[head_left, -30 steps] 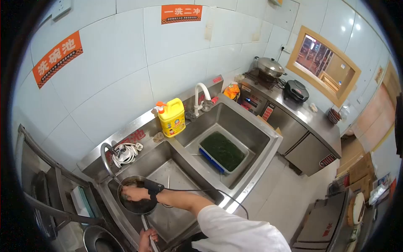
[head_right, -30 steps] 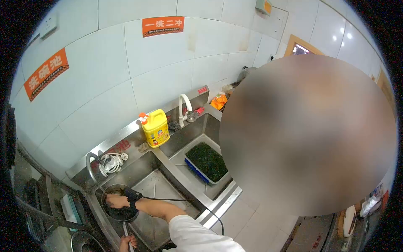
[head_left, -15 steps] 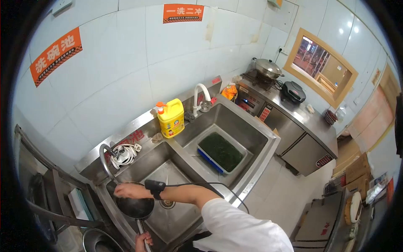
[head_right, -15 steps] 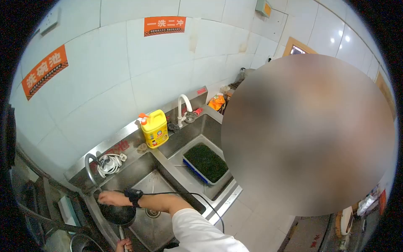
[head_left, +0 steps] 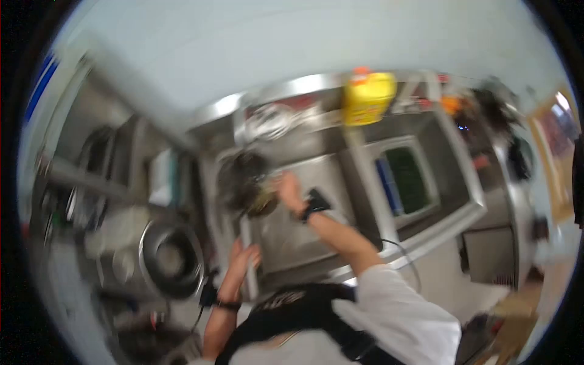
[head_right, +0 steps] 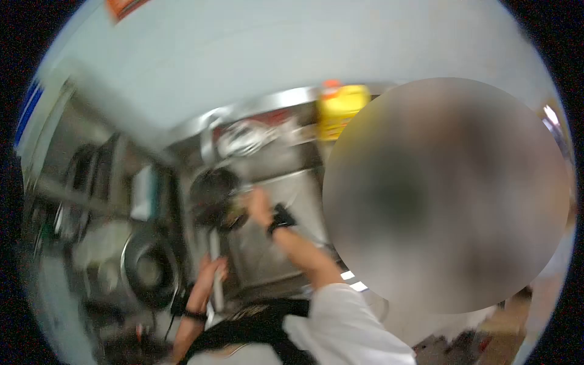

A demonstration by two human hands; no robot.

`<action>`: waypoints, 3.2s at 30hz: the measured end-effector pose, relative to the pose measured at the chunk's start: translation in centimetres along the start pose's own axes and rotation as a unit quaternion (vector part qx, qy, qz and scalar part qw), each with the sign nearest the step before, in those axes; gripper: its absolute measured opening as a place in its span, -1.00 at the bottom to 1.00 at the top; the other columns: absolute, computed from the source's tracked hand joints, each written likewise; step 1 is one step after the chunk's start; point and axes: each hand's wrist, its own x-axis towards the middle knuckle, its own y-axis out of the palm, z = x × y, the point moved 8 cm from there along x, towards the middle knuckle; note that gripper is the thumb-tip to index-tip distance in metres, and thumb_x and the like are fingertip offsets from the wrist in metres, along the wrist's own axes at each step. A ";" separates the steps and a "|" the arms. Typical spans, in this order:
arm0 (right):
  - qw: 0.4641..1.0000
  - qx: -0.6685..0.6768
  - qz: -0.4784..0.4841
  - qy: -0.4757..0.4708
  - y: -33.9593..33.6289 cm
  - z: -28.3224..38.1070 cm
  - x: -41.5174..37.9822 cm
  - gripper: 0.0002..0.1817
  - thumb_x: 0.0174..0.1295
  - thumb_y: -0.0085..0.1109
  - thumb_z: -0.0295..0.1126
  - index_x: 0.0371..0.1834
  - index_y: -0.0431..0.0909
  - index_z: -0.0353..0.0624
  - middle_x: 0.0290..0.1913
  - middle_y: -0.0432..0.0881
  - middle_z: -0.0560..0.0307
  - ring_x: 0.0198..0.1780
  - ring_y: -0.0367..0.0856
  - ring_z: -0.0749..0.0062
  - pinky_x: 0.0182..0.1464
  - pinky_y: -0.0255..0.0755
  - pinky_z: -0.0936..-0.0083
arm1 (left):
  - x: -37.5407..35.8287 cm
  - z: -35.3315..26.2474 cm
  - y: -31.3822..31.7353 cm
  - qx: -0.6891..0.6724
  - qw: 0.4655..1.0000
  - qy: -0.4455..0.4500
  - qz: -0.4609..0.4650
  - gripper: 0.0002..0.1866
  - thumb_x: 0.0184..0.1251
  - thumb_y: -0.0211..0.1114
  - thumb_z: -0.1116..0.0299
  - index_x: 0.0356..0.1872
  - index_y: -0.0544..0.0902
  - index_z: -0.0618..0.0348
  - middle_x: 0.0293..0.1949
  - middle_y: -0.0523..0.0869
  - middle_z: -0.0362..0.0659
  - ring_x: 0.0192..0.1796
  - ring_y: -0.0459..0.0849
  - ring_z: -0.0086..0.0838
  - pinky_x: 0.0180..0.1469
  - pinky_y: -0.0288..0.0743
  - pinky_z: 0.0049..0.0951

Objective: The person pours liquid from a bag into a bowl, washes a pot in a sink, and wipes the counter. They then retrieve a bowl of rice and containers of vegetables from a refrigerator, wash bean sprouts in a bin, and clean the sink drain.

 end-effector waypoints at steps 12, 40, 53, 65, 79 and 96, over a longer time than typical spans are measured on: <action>0.827 -0.474 0.057 -0.298 0.0 10.8 0.8 -0.68 -0.11 0.08 -0.53 -0.20 0.40 -0.20 -0.12 0.34 -0.07 -0.05 0.38 0.10 -0.02 0.35 0.38 | -0.4 1.3 1.7 -0.016 0.992 -0.094 0.084 -0.78 0.04 0.17 0.40 -0.42 0.30 0.20 -0.67 0.41 -0.24 -0.72 0.36 -0.58 -0.65 0.28 -0.55; 0.913 -0.160 0.355 -0.122 5.9 8.3 -10.5 -0.53 0.26 -0.13 -0.17 0.09 0.26 -0.33 0.00 0.36 -0.17 0.01 0.36 -0.04 0.07 0.25 0.34 | 1.1 1.6 1.2 0.064 0.991 -0.102 0.063 -0.70 -0.04 0.11 0.50 -0.26 0.25 0.18 -0.69 0.37 -0.26 -0.74 0.33 -0.59 -0.67 0.24 -0.54; 0.631 -0.537 0.192 -0.527 1.7 7.4 -3.6 -0.74 -0.01 -0.04 -0.45 -0.23 0.52 -0.21 -0.08 0.42 0.18 0.00 0.34 0.31 0.00 0.33 0.42 | -0.3 2.9 1.7 0.071 0.986 -0.107 0.106 -0.69 -0.05 0.15 0.47 -0.25 0.28 0.23 -0.68 0.39 -0.25 -0.73 0.35 -0.59 -0.65 0.27 -0.54; 0.827 -0.200 0.497 -0.170 2.1 2.8 -7.0 -0.81 0.07 0.02 -0.56 -0.23 0.52 -0.23 -0.27 0.52 -0.04 -0.19 0.50 0.17 -0.13 0.34 0.36 | 1.5 3.0 0.2 -0.020 0.992 -0.108 0.065 -0.78 -0.01 0.16 0.46 -0.37 0.28 0.16 -0.66 0.41 -0.26 -0.72 0.34 -0.60 -0.68 0.21 -0.57; 0.767 -0.438 0.217 -0.415 1.2 12.3 -11.6 -0.52 0.01 0.16 -0.26 0.09 0.40 0.25 0.30 0.18 0.46 0.30 0.11 0.37 0.25 0.02 0.28 | -0.9 0.6 7.9 -0.488 0.720 -0.296 0.395 -0.69 0.32 -0.03 0.10 -0.39 0.23 0.14 -0.72 0.28 -0.38 -0.80 0.30 -0.77 -0.72 0.22 -0.71; 0.909 -0.144 0.277 -0.277 5.0 14.0 -3.0 -0.66 0.20 -0.09 -0.15 0.01 0.49 0.10 0.09 0.44 0.09 0.13 0.37 0.18 0.19 0.20 0.28 | -3.9 0.8 5.8 -0.579 0.636 -0.274 0.431 -0.68 0.30 -0.01 0.14 -0.43 0.18 0.15 -0.75 0.36 -0.28 -0.82 0.31 -0.67 -0.79 0.20 -0.68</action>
